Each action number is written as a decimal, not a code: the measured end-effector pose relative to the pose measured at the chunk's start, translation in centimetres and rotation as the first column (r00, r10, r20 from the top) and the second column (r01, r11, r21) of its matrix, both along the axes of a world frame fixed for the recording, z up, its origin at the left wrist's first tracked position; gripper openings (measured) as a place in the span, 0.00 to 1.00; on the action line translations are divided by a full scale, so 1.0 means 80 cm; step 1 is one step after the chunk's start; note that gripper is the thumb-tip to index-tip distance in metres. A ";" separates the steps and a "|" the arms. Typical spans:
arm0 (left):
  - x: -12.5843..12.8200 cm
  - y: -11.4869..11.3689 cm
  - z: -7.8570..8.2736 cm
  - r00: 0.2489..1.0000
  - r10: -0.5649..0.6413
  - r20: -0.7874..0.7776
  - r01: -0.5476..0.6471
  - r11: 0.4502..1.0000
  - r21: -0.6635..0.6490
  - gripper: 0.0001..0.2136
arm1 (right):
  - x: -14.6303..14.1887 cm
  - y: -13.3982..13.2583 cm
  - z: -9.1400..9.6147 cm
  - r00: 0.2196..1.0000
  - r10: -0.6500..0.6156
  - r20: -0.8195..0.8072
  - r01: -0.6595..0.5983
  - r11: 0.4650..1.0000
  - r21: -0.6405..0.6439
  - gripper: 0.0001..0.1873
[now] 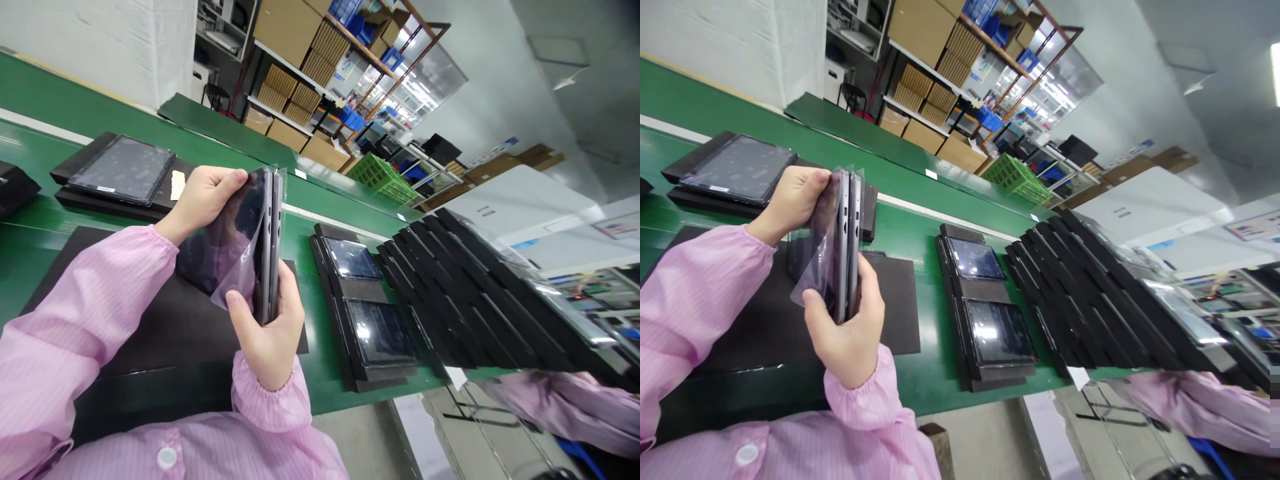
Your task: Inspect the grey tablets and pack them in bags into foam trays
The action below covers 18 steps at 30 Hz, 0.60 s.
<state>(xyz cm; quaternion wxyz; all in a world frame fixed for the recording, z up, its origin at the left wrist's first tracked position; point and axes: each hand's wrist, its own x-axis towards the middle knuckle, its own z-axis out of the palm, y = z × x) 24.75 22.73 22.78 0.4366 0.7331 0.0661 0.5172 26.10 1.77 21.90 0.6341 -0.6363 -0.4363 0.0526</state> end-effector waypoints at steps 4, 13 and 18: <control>-0.001 -0.001 -0.001 1.000 0.002 -0.002 -0.002 1.000 -0.002 0.34 | 0.000 -0.001 0.000 1.000 0.016 -0.008 -0.016 1.000 0.008 0.27; -0.002 -0.005 0.003 1.000 0.006 -0.003 -0.006 1.000 -0.016 0.34 | 0.012 -0.009 0.002 0.996 0.082 -0.043 -0.082 0.997 0.004 0.25; -0.001 -0.005 0.001 1.000 -0.001 -0.018 0.001 1.000 -0.004 0.34 | 0.016 -0.010 0.000 0.992 0.106 -0.074 -0.104 0.994 0.024 0.25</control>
